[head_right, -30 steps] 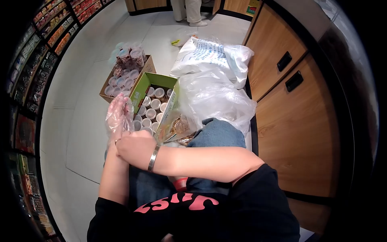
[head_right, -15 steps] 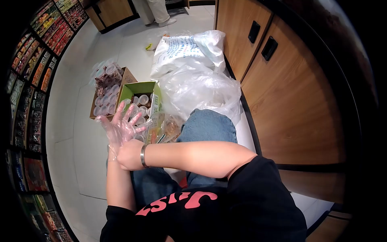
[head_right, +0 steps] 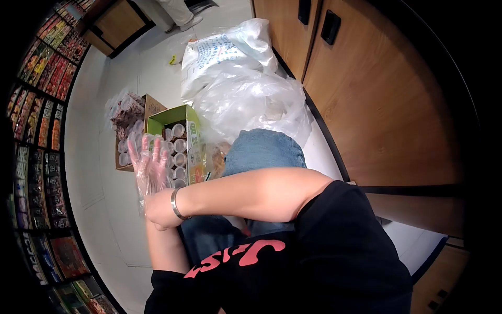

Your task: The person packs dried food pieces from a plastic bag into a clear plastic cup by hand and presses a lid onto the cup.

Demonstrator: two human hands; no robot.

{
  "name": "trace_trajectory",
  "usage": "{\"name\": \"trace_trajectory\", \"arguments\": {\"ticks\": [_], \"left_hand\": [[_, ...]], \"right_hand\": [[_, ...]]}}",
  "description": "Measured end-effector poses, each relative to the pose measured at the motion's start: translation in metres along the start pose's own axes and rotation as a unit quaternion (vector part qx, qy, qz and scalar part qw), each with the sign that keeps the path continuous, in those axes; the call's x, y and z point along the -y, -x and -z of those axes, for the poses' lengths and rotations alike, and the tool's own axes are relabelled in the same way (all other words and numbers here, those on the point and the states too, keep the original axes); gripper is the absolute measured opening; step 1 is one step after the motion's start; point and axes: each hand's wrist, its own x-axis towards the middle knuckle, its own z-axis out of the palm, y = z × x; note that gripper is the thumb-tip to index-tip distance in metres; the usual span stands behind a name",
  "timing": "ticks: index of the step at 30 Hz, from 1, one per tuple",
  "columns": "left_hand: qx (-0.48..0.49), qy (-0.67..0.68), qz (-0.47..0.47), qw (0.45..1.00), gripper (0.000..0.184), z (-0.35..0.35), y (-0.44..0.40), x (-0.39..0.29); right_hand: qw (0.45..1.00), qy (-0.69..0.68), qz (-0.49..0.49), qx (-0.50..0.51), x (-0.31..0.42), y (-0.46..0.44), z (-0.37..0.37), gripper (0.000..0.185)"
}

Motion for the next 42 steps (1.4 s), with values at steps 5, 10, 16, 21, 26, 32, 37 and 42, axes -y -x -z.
{"name": "trace_trajectory", "arguments": {"ticks": [5, 10, 16, 21, 26, 32, 37, 42], "left_hand": [[0.027, -0.049, -0.114, 0.992, 0.076, -0.007, -0.007, -0.003], [0.069, -0.083, -0.147, 0.983, 0.077, -0.007, -0.005, -0.005], [-0.039, -0.063, -0.090, 0.993, 0.066, 0.008, 0.006, -0.018], [-0.111, -0.064, -0.016, 0.992, 0.060, 0.016, 0.020, -0.033], [-0.162, -0.111, 0.035, 0.980, 0.058, 0.022, 0.018, -0.032], [-0.194, -0.165, 0.076, 0.964, 0.054, 0.020, 0.005, -0.020], [-0.195, -0.195, 0.116, 0.954, 0.049, 0.016, -0.008, -0.004], [-0.233, -0.240, 0.168, 0.928, 0.050, -0.004, -0.010, 0.009]], "right_hand": [[0.990, -0.140, -0.006, 0.028, 0.003, -0.002, 0.004, 0.025], [0.990, -0.140, 0.031, 0.004, 0.007, 0.004, 0.004, 0.028], [0.985, -0.085, 0.055, 0.143, 0.040, 0.057, 0.051, 0.039], [0.930, -0.340, 0.015, -0.141, -0.037, 0.177, 0.101, 0.011], [0.696, -0.322, -0.517, -0.381, -0.218, 0.278, 0.037, 0.021], [0.800, -0.022, -0.570, -0.186, -0.345, 0.262, -0.017, 0.028], [0.718, 0.020, -0.673, -0.174, -0.409, 0.258, -0.019, 0.028], [0.660, 0.009, -0.724, -0.202, -0.443, 0.257, -0.027, 0.029]]}}
